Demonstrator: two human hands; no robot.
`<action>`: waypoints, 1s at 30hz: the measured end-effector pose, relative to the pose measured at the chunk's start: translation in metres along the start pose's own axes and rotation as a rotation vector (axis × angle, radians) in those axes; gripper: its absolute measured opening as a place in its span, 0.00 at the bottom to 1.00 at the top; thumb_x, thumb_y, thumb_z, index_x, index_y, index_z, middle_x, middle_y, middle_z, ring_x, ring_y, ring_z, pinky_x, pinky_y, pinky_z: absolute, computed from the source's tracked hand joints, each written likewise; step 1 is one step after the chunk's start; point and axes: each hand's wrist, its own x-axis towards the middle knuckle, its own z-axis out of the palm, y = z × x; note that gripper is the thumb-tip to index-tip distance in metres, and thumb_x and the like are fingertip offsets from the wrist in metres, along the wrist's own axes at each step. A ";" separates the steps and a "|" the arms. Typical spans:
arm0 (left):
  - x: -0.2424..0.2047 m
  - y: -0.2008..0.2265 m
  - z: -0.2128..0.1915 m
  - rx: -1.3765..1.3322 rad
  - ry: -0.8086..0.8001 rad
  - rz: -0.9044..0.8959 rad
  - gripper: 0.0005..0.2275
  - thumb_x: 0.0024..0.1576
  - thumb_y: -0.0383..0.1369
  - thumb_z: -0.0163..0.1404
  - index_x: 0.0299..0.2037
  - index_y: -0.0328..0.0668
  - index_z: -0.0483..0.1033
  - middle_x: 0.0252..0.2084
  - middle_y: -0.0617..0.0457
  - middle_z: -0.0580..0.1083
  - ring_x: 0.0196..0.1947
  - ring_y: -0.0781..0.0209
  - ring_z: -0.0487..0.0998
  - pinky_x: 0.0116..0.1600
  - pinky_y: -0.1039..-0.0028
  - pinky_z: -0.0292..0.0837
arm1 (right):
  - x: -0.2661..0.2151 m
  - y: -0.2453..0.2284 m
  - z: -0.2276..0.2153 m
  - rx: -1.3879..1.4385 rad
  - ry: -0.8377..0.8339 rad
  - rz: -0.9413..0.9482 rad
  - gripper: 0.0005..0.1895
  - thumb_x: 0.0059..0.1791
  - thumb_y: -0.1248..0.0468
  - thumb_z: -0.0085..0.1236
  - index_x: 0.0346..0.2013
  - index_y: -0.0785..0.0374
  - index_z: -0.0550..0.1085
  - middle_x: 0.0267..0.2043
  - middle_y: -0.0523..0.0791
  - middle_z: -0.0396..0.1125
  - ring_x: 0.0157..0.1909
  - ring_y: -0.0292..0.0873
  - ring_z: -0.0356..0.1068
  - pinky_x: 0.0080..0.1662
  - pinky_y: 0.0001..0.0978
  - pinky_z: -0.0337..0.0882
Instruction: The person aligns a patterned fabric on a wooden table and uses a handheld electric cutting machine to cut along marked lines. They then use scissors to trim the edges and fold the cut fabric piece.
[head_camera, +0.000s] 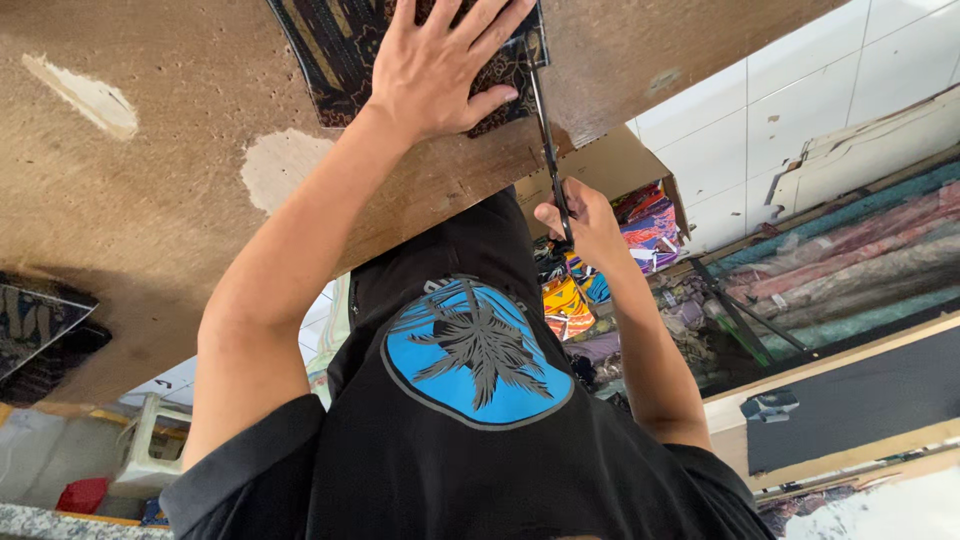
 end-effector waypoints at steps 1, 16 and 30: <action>0.000 -0.001 -0.001 -0.001 0.019 0.000 0.36 0.69 0.62 0.47 0.80 0.53 0.51 0.76 0.55 0.56 0.74 0.52 0.55 0.70 0.46 0.52 | -0.001 -0.003 0.000 -0.024 0.008 0.008 0.20 0.49 0.53 0.67 0.33 0.64 0.68 0.24 0.39 0.63 0.26 0.32 0.65 0.30 0.25 0.67; -0.008 -0.008 0.007 -0.074 0.074 0.065 0.28 0.70 0.52 0.49 0.76 0.53 0.57 0.79 0.53 0.54 0.78 0.47 0.52 0.76 0.42 0.42 | -0.009 -0.015 0.012 -0.167 0.110 0.084 0.19 0.49 0.54 0.67 0.29 0.66 0.71 0.20 0.41 0.65 0.21 0.32 0.66 0.26 0.26 0.66; -0.007 -0.011 0.000 -0.197 0.091 0.067 0.30 0.64 0.51 0.55 0.72 0.49 0.63 0.78 0.53 0.56 0.78 0.48 0.53 0.76 0.42 0.39 | -0.004 -0.017 0.007 -0.095 0.073 0.064 0.16 0.50 0.58 0.67 0.30 0.66 0.70 0.22 0.41 0.65 0.24 0.32 0.66 0.28 0.25 0.65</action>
